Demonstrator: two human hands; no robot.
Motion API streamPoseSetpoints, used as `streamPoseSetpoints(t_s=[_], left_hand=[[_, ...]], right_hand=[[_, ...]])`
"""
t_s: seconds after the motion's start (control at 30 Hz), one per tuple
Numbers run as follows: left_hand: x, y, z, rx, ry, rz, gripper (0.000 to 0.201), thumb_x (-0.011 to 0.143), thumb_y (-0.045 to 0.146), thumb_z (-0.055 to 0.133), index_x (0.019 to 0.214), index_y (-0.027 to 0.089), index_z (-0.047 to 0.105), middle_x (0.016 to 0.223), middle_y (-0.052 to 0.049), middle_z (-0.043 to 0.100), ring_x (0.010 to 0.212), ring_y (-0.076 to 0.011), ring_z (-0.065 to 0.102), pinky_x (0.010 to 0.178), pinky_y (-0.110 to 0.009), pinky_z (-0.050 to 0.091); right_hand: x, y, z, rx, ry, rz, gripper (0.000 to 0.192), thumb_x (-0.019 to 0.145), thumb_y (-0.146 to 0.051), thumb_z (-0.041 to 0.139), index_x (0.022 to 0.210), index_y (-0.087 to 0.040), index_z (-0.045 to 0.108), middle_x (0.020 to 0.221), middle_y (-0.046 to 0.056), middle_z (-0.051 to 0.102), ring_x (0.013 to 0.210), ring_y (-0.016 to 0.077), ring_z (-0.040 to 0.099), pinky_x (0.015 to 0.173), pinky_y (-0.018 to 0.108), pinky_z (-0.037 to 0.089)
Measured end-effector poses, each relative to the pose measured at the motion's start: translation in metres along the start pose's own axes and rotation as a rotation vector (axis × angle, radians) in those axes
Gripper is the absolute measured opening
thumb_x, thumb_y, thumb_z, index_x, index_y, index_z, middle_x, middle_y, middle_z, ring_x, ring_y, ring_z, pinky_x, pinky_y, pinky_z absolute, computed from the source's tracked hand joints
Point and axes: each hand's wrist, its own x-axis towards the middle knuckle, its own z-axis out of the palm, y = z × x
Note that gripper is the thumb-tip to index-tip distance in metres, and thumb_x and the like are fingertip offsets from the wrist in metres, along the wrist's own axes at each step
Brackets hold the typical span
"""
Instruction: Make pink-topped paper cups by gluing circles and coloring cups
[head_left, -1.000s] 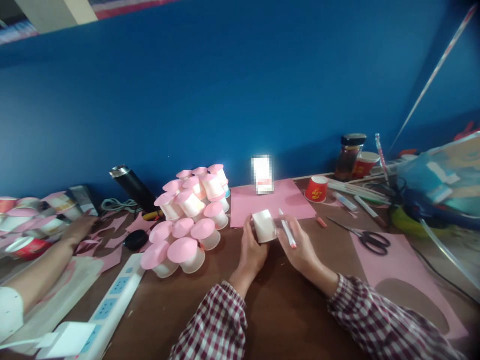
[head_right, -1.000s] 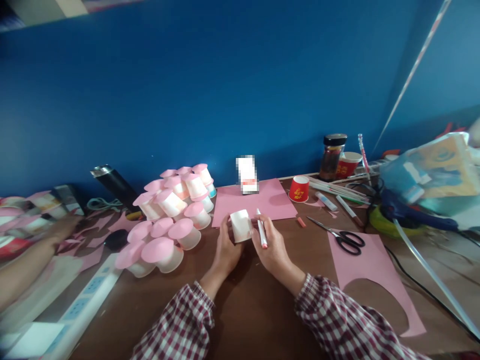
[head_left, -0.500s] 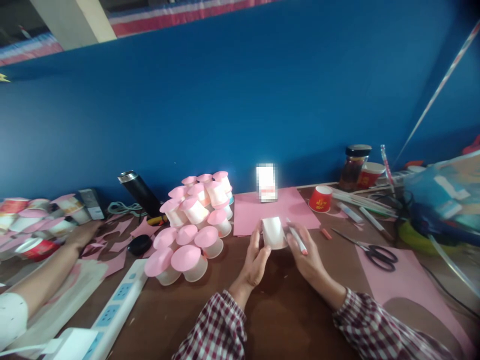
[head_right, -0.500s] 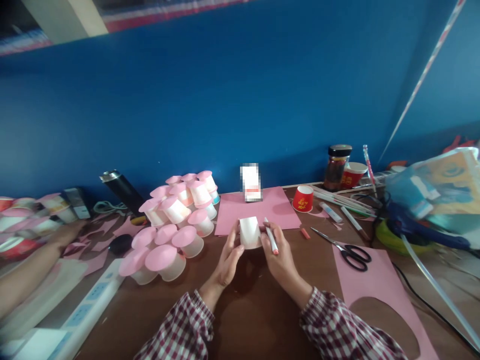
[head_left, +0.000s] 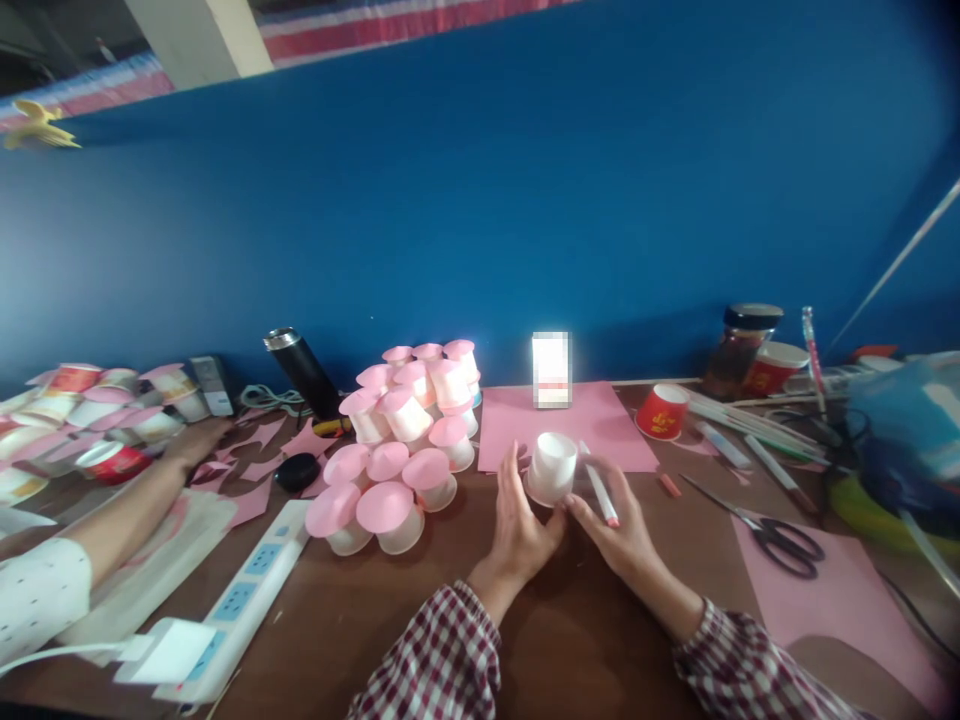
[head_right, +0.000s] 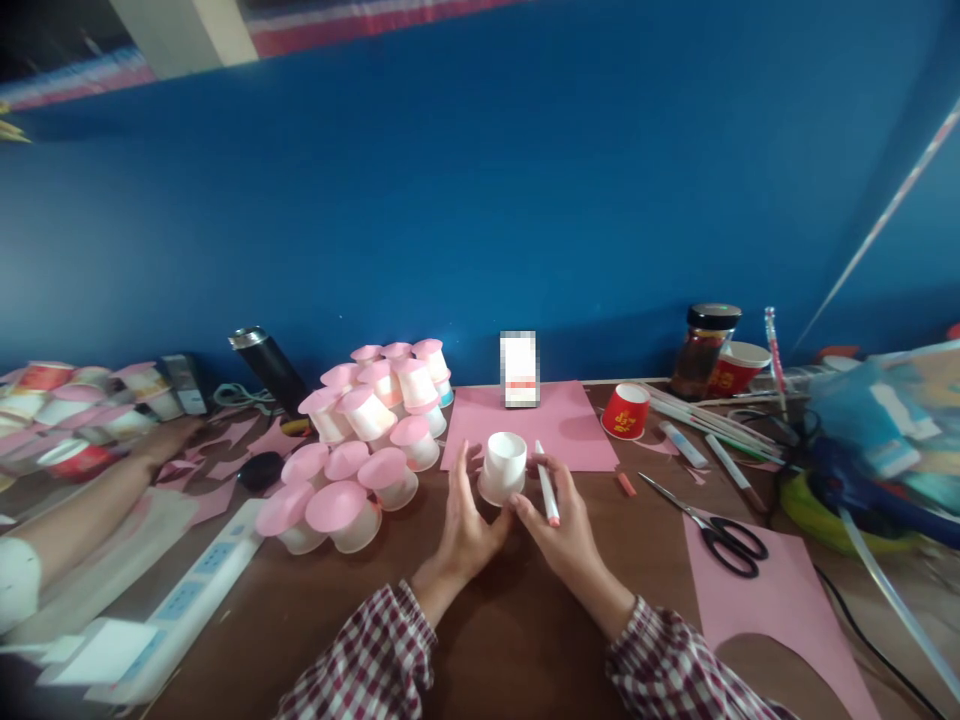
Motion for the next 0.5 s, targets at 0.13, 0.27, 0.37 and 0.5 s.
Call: streamPoseSetpoints(t_s=[0.13,0.27,0.37,0.5], left_hand=[[-0.003,-0.003,0.002,0.203,-0.036,0.152,0.080,0.080,0.026,0.058,0.144,0.012,0.012,0.135,-0.022,0.039,0.127,-0.0313,0.039,0.100,-0.049,0.041],[-0.003,0.000,-0.003,0.252,-0.040,0.278,0.081,0.080,0.027,0.057,0.144,0.009,0.012,0.136,-0.023,0.037,0.129,-0.0319,0.036,0.101,-0.048,0.041],[-0.002,0.005,-0.010,0.218,0.012,0.269,0.084,0.079,0.034,0.056,0.143,0.005,0.010,0.140,-0.025,0.029,0.132,-0.0351,0.029,0.104,-0.052,0.035],[0.000,0.005,-0.017,0.168,0.076,0.114,0.066,0.087,0.028,0.039,0.144,0.009,0.010,0.144,-0.023,0.023,0.135,-0.0319,0.024,0.107,-0.054,0.027]], right_hand=[[0.001,0.004,0.000,-0.012,0.039,0.005,0.054,0.074,-0.038,0.069,0.120,-0.022,0.046,0.112,0.009,0.059,0.102,0.0261,0.058,0.087,0.041,0.049],[0.003,0.006,-0.001,0.100,0.083,0.065,0.055,0.070,-0.038,0.072,0.118,-0.021,0.050,0.112,0.009,0.059,0.104,0.0266,0.056,0.091,0.043,0.045],[0.005,0.005,-0.002,0.312,0.119,0.163,0.056,0.069,-0.038,0.074,0.118,-0.022,0.052,0.108,0.008,0.062,0.102,0.0253,0.057,0.089,0.041,0.047],[0.007,0.006,-0.002,0.529,0.126,0.249,0.055,0.071,-0.041,0.072,0.120,-0.024,0.052,0.103,0.006,0.065,0.097,0.0238,0.060,0.084,0.038,0.051]])
